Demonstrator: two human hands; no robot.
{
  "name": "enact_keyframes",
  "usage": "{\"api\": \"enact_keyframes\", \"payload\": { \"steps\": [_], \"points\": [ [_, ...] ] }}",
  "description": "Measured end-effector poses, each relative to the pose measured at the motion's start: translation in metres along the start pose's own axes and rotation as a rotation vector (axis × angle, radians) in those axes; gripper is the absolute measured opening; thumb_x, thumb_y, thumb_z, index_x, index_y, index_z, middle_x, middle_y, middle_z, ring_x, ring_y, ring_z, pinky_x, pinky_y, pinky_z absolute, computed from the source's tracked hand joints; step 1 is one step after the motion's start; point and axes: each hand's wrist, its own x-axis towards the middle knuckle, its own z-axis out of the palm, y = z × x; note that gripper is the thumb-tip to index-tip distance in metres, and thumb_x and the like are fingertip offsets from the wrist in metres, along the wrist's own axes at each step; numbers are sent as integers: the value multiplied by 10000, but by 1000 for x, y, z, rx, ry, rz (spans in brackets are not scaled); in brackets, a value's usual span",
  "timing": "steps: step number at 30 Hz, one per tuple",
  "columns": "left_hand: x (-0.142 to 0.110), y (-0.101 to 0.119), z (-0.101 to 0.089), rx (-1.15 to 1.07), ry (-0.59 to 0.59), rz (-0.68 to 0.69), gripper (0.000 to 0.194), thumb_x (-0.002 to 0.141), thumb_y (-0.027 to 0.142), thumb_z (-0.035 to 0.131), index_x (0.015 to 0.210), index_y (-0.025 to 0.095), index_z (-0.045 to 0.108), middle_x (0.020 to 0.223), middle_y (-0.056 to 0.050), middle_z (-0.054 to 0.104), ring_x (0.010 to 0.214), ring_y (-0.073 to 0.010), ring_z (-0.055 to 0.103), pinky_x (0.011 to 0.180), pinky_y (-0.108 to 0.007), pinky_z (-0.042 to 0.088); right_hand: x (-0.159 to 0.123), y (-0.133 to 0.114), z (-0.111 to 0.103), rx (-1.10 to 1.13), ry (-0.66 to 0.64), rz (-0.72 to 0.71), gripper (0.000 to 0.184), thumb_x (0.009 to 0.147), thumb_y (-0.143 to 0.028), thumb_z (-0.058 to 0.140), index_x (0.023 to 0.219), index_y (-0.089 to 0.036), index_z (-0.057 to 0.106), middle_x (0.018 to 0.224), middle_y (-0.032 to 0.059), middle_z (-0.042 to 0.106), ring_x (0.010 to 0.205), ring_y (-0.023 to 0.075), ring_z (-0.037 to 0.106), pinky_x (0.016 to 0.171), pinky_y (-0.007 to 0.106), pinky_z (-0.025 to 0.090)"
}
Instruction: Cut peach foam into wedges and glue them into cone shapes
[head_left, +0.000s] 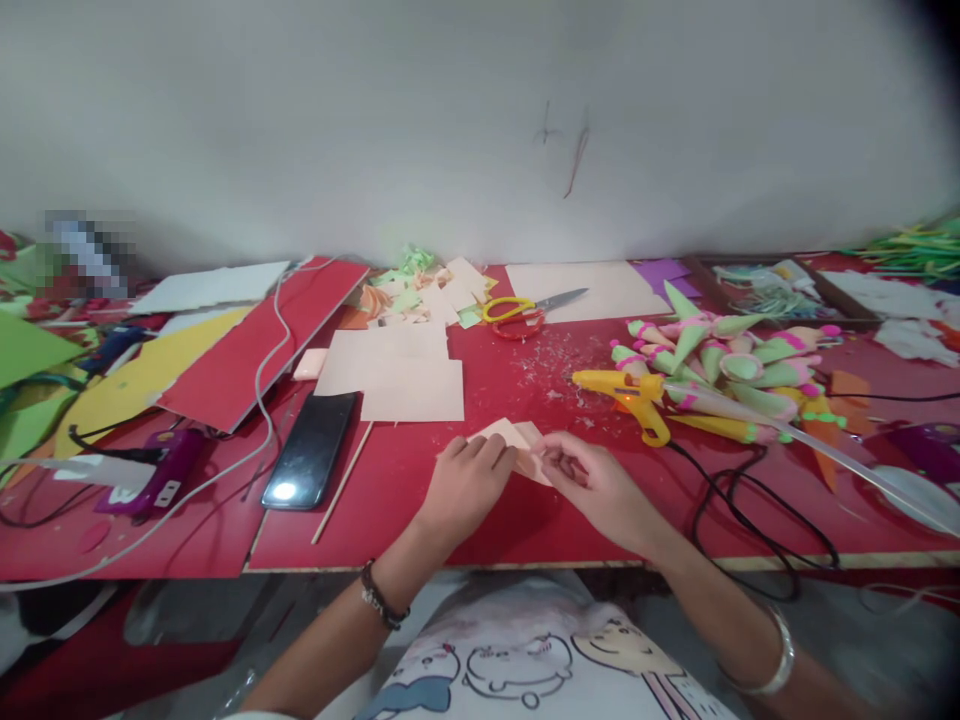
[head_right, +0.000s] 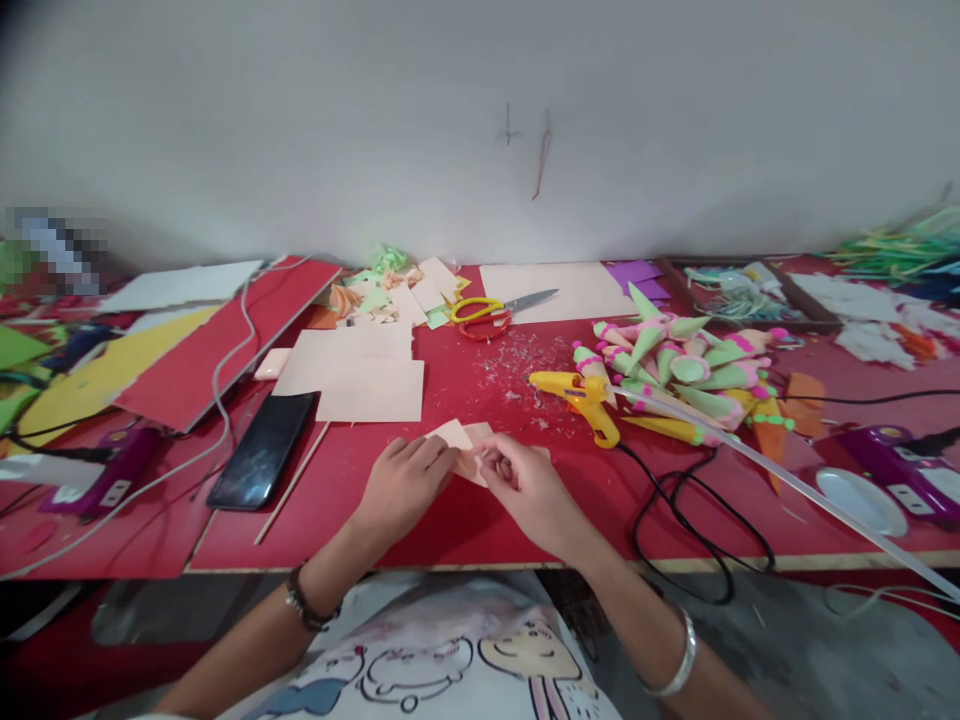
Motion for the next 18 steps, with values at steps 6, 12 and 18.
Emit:
{"api": "enact_keyframes", "payload": {
  "steps": [6,12,18],
  "points": [
    [-16,-20,1,-323,164,-91,226,865,184,369,964,188,572,907,-55,591,796,-152,571,670,-265,466,-8,6,-16,-322,-24,-298,606,722,-470,561,1253,-220,411,1222,106,499,1142,250,429,940,405,352],
    [-25,-23,3,-622,93,-134,229,842,216,404,1005,211,565,1064,-62,563,945,-162,550,793,-283,472,-13,21,0,-703,22,-557,358,868,-174,371,1144,-323,544,1148,14,593,1093,182,476,1005,436,209],
    [-39,-26,10,-437,-40,50,266,846,165,418,1078,235,527,1076,-26,592,1020,-158,512,891,-330,398,-13,27,22,-835,-9,-647,336,837,-73,371,1049,-180,608,1004,57,650,874,176,532,889,356,349]
  ]
}}
